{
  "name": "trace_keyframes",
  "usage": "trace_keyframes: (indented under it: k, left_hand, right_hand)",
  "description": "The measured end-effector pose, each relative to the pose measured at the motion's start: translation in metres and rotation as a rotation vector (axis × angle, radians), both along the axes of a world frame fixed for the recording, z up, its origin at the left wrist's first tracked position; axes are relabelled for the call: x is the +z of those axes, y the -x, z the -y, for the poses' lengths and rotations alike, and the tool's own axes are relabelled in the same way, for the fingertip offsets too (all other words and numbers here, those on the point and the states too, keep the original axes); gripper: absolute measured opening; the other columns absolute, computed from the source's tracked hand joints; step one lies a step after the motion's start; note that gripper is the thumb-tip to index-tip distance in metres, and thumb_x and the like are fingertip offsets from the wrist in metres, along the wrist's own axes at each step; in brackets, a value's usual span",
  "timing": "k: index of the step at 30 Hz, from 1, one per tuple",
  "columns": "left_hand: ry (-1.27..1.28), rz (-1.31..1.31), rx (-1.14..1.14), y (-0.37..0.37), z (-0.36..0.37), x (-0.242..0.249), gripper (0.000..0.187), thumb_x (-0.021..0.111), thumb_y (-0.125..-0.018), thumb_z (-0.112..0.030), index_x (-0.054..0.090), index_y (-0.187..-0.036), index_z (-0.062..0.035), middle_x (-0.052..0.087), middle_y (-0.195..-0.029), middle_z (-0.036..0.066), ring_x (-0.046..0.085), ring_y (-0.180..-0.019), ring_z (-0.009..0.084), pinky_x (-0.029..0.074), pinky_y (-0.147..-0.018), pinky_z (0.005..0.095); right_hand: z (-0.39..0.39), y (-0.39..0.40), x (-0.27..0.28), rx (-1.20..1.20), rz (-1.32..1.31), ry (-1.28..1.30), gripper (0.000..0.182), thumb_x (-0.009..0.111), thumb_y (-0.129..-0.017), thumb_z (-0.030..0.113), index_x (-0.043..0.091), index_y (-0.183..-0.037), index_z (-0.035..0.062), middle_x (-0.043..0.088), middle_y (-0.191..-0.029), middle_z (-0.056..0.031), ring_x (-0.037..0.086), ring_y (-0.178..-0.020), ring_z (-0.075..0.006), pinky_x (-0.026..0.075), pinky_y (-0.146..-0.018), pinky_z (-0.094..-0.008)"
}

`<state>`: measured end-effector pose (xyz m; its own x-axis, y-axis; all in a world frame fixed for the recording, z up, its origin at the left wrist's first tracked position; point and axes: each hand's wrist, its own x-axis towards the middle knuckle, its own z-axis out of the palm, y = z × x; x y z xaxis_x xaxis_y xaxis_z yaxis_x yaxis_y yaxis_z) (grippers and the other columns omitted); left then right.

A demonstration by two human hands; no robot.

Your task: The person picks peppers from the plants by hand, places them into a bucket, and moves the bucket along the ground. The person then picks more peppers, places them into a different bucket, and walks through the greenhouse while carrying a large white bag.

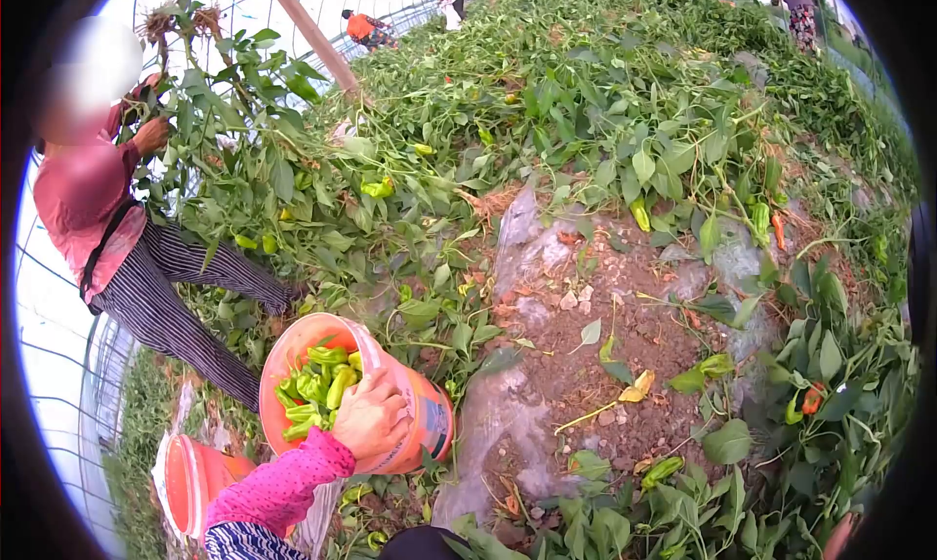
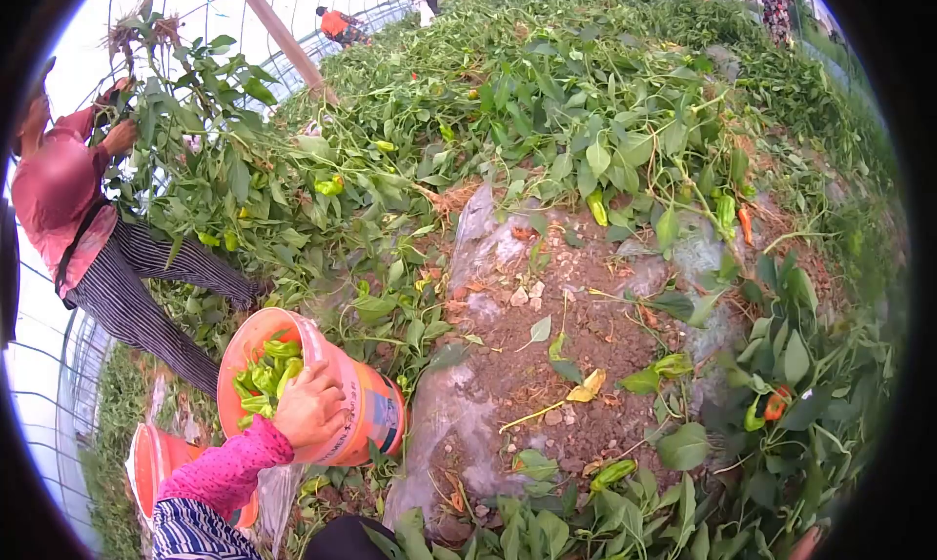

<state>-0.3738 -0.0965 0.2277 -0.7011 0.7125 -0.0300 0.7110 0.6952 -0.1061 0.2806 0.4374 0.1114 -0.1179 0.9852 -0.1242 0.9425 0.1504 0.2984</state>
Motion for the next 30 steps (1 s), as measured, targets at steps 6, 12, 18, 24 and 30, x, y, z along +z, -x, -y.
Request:
trace_keyframes:
  k: [6, 12, 18, 24, 30]
  left_hand:
    - [0.044, 0.025, 0.0, 0.005, -0.001, 0.001, 0.024, 0.065, -0.069, -0.026, 0.064, -0.086, -0.0088, 0.057, -0.102, 0.006, 0.04, -0.116, 0.0337, 0.037, -0.084, 0.0499]
    - [0.078, 0.041, 0.029, 0.008, 0.002, -0.001, 0.026, 0.062, -0.07, -0.029, 0.063, -0.088, -0.0097, 0.055, -0.106, 0.005, 0.037, -0.12, 0.0349, 0.037, -0.083, 0.0509]
    - [0.338, 0.176, 0.096, -0.018, -0.009, 0.028, 0.053, 0.061, -0.068, -0.038, 0.053, -0.114, -0.0135, 0.04, -0.127, 0.016, 0.028, -0.124, 0.0404, 0.026, -0.088, 0.0664]
    - [0.16, 0.931, 0.114, -0.123, -0.024, 0.145, 0.073, 0.061, -0.071, -0.045, 0.037, -0.128, -0.007, 0.035, -0.133, 0.018, 0.034, -0.122, 0.0352, 0.029, -0.098, 0.0494]
    - [-0.091, 1.583, 0.156, -0.231, -0.064, 0.237, 0.098, 0.06, -0.077, -0.053, 0.002, -0.142, -0.0092, 0.0, -0.147, 0.017, 0.006, -0.136, 0.0318, 0.016, -0.107, 0.048]
  right_hand:
    - [-0.02, 0.024, -0.033, 0.154, 0.108, 0.068, 0.027, 0.047, -0.089, 0.029, 0.061, -0.099, 0.0071, 0.06, -0.093, -0.0091, 0.054, -0.085, -0.0279, 0.041, -0.072, -0.0454]
    - [-0.038, 0.034, -0.1, 0.8, 0.995, 0.188, 0.021, 0.055, -0.085, 0.026, 0.063, -0.096, 0.0099, 0.059, -0.095, -0.0077, 0.054, -0.086, -0.0272, 0.04, -0.078, -0.0454]
    - [0.059, 0.14, 0.05, -0.408, -0.377, 0.523, 0.07, 0.062, -0.079, 0.042, 0.031, -0.132, 0.0102, 0.042, -0.129, -0.0205, 0.044, -0.115, -0.0337, 0.035, -0.093, -0.0491]
    - [0.136, 0.16, 0.157, -0.287, -0.515, 0.67, 0.066, 0.055, -0.083, 0.045, 0.031, -0.131, 0.006, 0.043, -0.126, -0.0185, 0.049, -0.105, -0.0307, 0.041, -0.088, -0.0416]
    - [0.182, 0.134, 0.208, -0.155, -0.509, 0.721, 0.059, 0.047, -0.088, 0.045, 0.041, -0.126, 0.0008, 0.055, -0.111, -0.0175, 0.053, -0.091, -0.0298, 0.042, -0.083, -0.0437]
